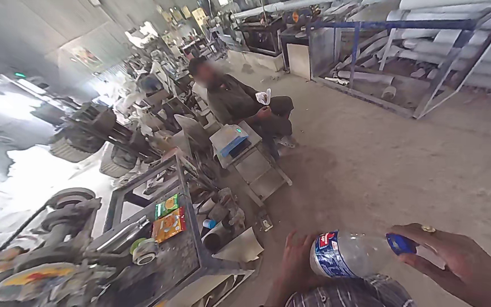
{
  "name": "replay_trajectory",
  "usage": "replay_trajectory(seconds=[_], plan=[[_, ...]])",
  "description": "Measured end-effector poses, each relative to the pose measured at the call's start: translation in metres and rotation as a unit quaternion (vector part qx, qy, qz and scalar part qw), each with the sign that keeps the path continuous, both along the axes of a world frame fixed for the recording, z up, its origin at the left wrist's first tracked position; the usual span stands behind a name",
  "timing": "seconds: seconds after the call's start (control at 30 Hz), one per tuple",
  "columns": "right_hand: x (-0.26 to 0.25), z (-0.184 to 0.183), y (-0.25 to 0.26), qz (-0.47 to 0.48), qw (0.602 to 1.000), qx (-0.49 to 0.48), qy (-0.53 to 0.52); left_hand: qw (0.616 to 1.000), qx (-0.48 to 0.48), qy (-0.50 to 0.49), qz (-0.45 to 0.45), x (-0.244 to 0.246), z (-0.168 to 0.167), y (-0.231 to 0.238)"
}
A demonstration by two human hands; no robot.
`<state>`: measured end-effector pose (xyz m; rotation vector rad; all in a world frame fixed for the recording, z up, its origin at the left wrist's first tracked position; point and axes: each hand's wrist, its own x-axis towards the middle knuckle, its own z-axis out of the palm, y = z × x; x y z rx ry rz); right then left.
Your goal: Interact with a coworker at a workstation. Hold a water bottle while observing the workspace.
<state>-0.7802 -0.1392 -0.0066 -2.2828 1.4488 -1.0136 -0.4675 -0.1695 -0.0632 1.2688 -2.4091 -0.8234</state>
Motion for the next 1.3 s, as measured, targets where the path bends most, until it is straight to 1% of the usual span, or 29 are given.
replay_trajectory(seconds=[0.13,0.3,0.43,0.5,0.53,0.6,0.67,0.7,0.83,0.93,1.0,1.03,1.13,1.2,1.3], plan=[[-0.002,-0.001,0.002,-0.029,0.999,0.013,0.008,1.0,0.011,-0.013,-0.004,-0.004,0.002,-0.003],[-0.001,0.016,0.012,0.032,0.997,0.048,-0.042,0.999,0.038,-0.025,0.009,-0.004,0.007,-0.001],[-0.002,0.012,0.016,0.005,0.996,0.063,-0.069,0.998,0.047,-0.04,0.014,-0.006,0.012,0.002],[0.0,0.013,0.016,-0.006,0.992,0.095,-0.081,0.998,0.042,-0.04,0.013,-0.005,0.012,0.002],[0.001,0.014,0.016,-0.001,0.99,0.114,-0.088,0.999,0.039,-0.035,0.013,-0.003,0.011,0.003],[0.003,0.015,0.014,0.037,0.982,0.144,-0.117,0.999,0.045,-0.028,0.015,0.001,0.008,0.003],[0.005,0.016,0.011,0.073,0.979,0.146,-0.125,0.998,0.054,-0.022,0.015,0.006,0.005,0.002],[0.007,0.015,0.01,0.077,0.979,0.145,-0.118,0.998,0.056,-0.021,0.016,0.009,0.005,0.002],[0.017,0.011,0.008,0.001,0.981,0.173,-0.093,0.999,0.048,-0.02,0.016,0.014,0.008,0.005],[0.024,0.004,0.005,-0.063,0.986,0.143,-0.054,0.998,0.051,-0.028,0.01,0.012,0.014,0.003],[0.02,0.006,0.007,-0.065,0.989,0.12,-0.064,0.998,0.051,-0.027,0.012,0.01,0.015,0.002],[0.017,0.008,0.009,-0.048,0.988,0.12,-0.083,0.998,0.059,-0.032,0.014,0.009,0.017,0.002],[0.005,0.017,0.019,0.011,0.977,0.16,-0.138,0.997,0.07,-0.041,0.014,0.005,0.02,0.0],[0.001,0.021,0.024,-0.003,0.974,0.172,-0.147,0.995,0.08,-0.051,0.007,0.0,0.024,-0.001],[-0.001,0.026,0.027,-0.063,0.968,0.208,-0.129,0.996,0.071,-0.052,-0.01,-0.008,0.022,-0.003]])
